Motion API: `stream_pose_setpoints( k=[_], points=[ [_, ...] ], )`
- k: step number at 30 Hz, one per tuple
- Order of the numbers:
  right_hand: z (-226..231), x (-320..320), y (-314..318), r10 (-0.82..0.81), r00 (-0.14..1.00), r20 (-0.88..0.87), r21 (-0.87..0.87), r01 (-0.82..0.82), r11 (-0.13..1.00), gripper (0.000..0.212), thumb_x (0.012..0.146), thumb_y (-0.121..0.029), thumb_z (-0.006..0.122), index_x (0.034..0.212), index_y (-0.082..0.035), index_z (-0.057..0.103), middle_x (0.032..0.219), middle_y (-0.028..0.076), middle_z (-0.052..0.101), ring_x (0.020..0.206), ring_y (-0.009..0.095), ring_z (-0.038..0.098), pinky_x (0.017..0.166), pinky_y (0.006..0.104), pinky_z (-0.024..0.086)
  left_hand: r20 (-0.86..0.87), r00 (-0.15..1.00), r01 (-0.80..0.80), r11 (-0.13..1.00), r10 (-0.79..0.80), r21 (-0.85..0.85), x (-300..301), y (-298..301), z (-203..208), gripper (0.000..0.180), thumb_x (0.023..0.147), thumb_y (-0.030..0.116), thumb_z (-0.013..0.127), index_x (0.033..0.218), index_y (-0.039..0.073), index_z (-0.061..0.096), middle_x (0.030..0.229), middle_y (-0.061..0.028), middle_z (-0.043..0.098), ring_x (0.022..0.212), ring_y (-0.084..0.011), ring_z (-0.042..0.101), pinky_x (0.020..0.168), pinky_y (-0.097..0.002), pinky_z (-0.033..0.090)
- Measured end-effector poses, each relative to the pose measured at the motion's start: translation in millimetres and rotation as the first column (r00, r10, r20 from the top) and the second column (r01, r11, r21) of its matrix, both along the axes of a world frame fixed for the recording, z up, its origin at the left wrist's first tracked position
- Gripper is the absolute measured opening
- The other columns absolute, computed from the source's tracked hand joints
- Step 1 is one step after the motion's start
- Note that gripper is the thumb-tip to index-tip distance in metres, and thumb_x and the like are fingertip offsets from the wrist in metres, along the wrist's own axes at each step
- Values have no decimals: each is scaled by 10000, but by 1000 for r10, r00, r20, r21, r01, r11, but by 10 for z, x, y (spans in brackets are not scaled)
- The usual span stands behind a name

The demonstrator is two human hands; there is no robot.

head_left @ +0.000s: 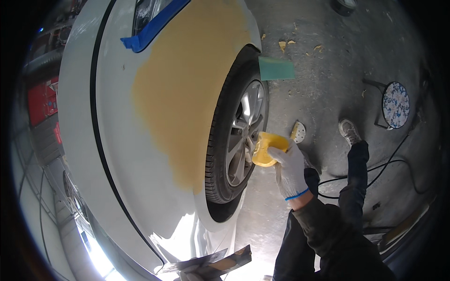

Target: The person sands the front bumper of a white car using a sanding block and a yellow sponge. They repeatedly apply and smooth a yellow filler material on the bumper surface.

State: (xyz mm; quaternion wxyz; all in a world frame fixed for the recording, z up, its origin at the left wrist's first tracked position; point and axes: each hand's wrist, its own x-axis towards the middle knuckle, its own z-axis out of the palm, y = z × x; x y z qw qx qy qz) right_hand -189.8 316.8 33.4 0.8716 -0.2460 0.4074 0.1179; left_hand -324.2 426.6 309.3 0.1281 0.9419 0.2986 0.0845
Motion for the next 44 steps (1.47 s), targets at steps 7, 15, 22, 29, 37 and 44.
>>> stream_pose_setpoints(
  k=[7, 15, 22, 29, 37, 44],
  points=[
    [-134, 624, 50, 107, 956, 274, -245, -38, 969, 253, 927, -87, 778, 1144, -6, 676, 1035, 48, 679, 926, 108, 656, 846, 245, 542, 136, 949, -196, 868, 285, -456, 9, -120, -78, 527, 1145, 423, 422, 1032, -55, 612, 986, -147, 675, 828, -202, 623, 766, -342, 546],
    [337, 876, 220, 342, 862, 374, -580, -70, 812, 166, 912, -37, 757, 1075, -24, 726, 1028, 88, 740, 939, 140, 688, 858, 300, 555, 76, 982, -150, 962, 171, -227, 123, -157, -85, 354, 1107, 289, 532, 1010, -43, 611, 962, -148, 685, 772, -217, 610, 725, -353, 536],
    [346, 385, 244, 398, 774, 493, -629, 1, 777, 168, 894, -59, 771, 1057, -37, 735, 1067, 94, 755, 949, 234, 713, 835, 339, 559, 155, 956, -172, 903, 250, -394, 204, -185, -108, 161, 1052, 130, 628, 996, -20, 613, 931, -137, 682, 765, -263, 615, 698, -389, 531],
    [381, 582, 179, 483, 704, 521, -625, -71, 777, 128, 891, -71, 765, 1014, -47, 740, 997, 79, 745, 869, 224, 706, 790, 311, 563, -52, 999, -5, 996, 1, -84, 261, -184, -66, 184, 1091, 137, 546, 1072, -19, 642, 1030, -183, 677, 905, -290, 638, 815, -420, 537],
    [-386, 1221, -82, 389, 886, 252, -743, -80, 664, 181, 897, -38, 746, 1075, -38, 710, 959, 93, 739, 850, 187, 702, 768, 320, 553, 127, 953, -198, 879, 277, -434, 231, -211, -155, 236, 1113, 186, 527, 1027, -5, 634, 1025, -179, 674, 869, -282, 630, 777, -406, 543],
    [-256, 1412, -48, 471, 805, 361, -718, -82, 691, 203, 868, -89, 781, 1060, -64, 719, 985, 105, 752, 947, 222, 735, 857, 324, 558, 106, 988, -76, 952, 112, -295, 234, -232, -189, 106, 1056, 99, 623, 999, 10, 623, 976, -185, 668, 801, -269, 619, 728, -402, 556]
  ],
)
